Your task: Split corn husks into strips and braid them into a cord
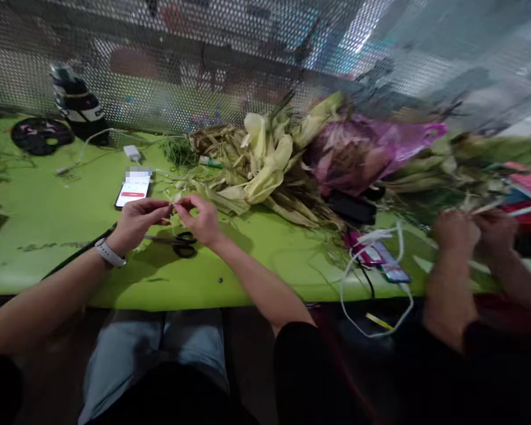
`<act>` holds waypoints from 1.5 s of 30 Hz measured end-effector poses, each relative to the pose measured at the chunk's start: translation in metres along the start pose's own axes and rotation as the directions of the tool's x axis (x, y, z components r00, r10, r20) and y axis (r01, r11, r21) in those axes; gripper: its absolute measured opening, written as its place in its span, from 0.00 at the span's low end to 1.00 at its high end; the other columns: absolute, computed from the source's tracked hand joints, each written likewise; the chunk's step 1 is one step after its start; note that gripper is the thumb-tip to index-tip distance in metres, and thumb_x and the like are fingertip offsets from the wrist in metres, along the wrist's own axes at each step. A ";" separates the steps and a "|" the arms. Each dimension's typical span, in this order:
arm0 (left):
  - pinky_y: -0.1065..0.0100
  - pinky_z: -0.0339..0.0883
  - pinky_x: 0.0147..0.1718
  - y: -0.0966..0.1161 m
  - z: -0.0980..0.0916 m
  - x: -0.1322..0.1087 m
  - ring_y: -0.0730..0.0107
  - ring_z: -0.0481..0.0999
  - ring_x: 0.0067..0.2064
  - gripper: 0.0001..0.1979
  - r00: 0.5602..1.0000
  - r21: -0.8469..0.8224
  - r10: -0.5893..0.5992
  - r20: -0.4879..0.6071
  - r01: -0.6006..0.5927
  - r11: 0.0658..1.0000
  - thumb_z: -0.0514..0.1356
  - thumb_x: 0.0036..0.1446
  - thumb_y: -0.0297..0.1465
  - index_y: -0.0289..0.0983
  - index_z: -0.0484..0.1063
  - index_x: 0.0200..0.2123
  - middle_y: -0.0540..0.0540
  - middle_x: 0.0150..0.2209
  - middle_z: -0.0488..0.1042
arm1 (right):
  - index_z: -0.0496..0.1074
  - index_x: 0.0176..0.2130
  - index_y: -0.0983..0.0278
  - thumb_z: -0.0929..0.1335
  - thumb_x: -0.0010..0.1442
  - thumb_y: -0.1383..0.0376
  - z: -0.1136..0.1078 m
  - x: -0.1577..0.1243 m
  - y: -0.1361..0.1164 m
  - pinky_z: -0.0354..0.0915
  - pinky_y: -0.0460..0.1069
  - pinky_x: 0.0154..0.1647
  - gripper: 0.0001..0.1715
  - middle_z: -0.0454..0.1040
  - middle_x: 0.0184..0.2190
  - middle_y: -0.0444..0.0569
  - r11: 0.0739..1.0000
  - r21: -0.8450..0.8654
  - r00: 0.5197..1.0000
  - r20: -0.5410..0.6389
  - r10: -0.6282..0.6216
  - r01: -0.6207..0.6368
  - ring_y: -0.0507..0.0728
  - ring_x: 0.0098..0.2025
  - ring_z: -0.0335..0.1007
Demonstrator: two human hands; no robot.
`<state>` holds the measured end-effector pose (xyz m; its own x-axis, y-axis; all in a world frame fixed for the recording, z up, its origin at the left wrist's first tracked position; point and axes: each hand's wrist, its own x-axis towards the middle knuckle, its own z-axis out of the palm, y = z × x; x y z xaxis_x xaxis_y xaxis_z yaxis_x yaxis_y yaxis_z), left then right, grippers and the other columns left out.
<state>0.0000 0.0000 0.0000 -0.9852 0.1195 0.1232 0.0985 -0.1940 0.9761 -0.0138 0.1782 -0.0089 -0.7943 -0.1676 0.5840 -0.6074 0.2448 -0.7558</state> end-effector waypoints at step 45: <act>0.65 0.82 0.36 -0.010 -0.005 0.003 0.69 0.83 0.32 0.16 0.995 0.139 0.095 0.014 -0.096 0.986 0.71 0.52 0.38 0.33 0.83 0.40 0.42 0.36 0.84 | 0.78 0.42 0.62 0.66 0.69 0.60 -0.002 -0.002 0.002 0.72 0.53 0.46 0.12 0.82 0.40 0.50 0.949 -0.270 0.986 0.032 -0.163 0.166 0.55 0.41 0.78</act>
<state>-0.0045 -0.0026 -0.0105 -0.9693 0.1146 0.2178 0.2111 -0.0673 0.9751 -0.0129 0.1805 -0.0110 -0.6847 -0.2358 0.6896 -0.7033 0.4620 -0.5403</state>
